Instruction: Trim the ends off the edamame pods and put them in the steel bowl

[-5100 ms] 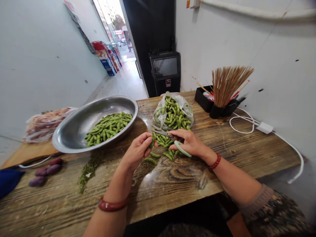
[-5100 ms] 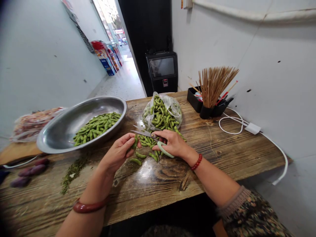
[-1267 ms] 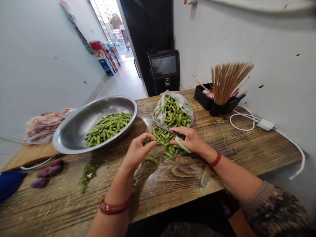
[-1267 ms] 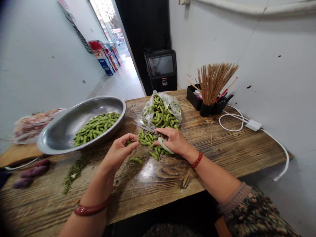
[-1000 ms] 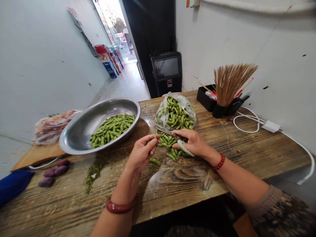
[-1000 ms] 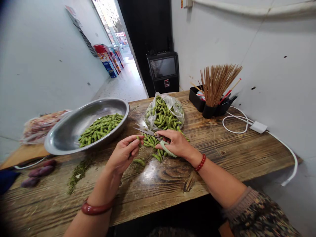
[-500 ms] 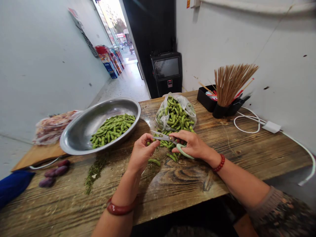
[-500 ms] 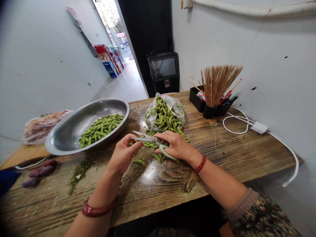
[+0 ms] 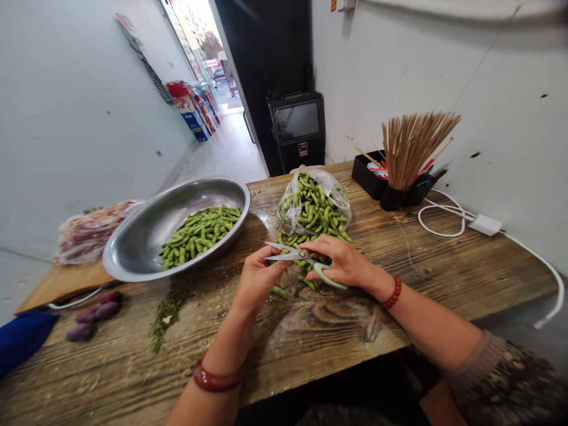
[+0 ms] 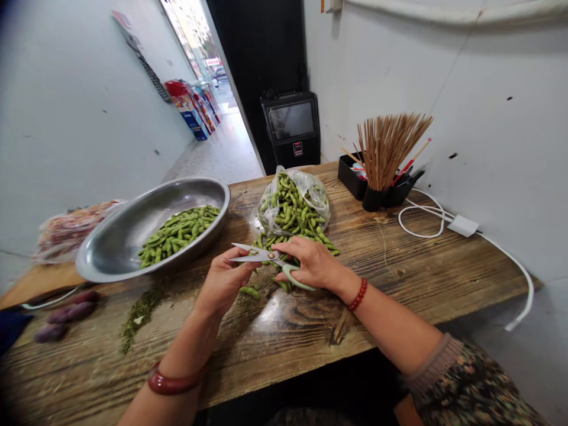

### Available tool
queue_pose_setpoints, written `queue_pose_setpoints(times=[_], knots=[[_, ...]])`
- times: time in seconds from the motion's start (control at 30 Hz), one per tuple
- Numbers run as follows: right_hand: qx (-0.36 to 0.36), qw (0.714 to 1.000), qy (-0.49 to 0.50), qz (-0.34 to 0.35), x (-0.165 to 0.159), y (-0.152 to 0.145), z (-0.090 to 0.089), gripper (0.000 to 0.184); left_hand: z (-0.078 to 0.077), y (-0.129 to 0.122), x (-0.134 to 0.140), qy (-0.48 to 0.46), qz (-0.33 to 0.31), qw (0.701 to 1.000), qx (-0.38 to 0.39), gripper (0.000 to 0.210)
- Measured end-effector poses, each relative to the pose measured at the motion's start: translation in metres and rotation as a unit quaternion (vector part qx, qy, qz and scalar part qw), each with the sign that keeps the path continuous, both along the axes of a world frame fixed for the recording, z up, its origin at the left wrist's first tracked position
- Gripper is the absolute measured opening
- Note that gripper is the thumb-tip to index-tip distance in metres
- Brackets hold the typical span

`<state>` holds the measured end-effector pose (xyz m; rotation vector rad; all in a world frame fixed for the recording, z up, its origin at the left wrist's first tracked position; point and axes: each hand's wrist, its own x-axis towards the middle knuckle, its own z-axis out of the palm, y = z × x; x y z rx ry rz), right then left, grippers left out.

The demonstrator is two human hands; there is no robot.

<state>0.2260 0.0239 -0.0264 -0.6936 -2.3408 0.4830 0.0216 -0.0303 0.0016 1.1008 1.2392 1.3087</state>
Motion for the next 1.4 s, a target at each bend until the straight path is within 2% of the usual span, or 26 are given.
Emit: queue_pose_setpoints(times=[0.23,0.43,0.67,0.83,0.9,0.97,1.1,1.4], knots=[[-0.013,1.000,0.013,0.012,-0.001,-0.001,-0.001,0.059,-0.001,-0.001,0.000,-0.022,-0.007,1.000,-0.019,0.019],[-0.021,0.999,0.019,0.016,0.000,0.001,-0.004,0.053,-0.001,0.000,-0.001,0.002,-0.008,1.000,-0.003,0.019],[-0.022,0.999,0.035,0.017,-0.001,0.001,-0.005,0.050,-0.003,0.001,-0.002,0.031,0.009,0.999,0.002,0.019],[-0.069,0.993,0.092,-0.008,-0.003,0.005,-0.008,0.047,-0.003,0.002,-0.004,0.056,0.043,0.997,0.014,0.018],[-0.084,0.989,0.120,-0.035,-0.003,0.007,-0.010,0.047,-0.001,0.003,-0.006,0.026,0.064,0.998,0.012,0.018],[-0.085,0.987,0.124,-0.049,-0.003,0.008,-0.010,0.049,0.001,0.003,-0.007,-0.043,0.072,0.996,-0.010,0.021],[-0.072,0.992,0.098,-0.036,-0.003,0.005,-0.006,0.058,0.003,0.005,-0.009,-0.152,0.050,0.986,-0.040,0.027],[-0.056,0.996,0.057,-0.026,-0.002,0.001,0.001,0.064,0.000,0.005,-0.006,-0.169,0.021,0.985,-0.039,0.027]])
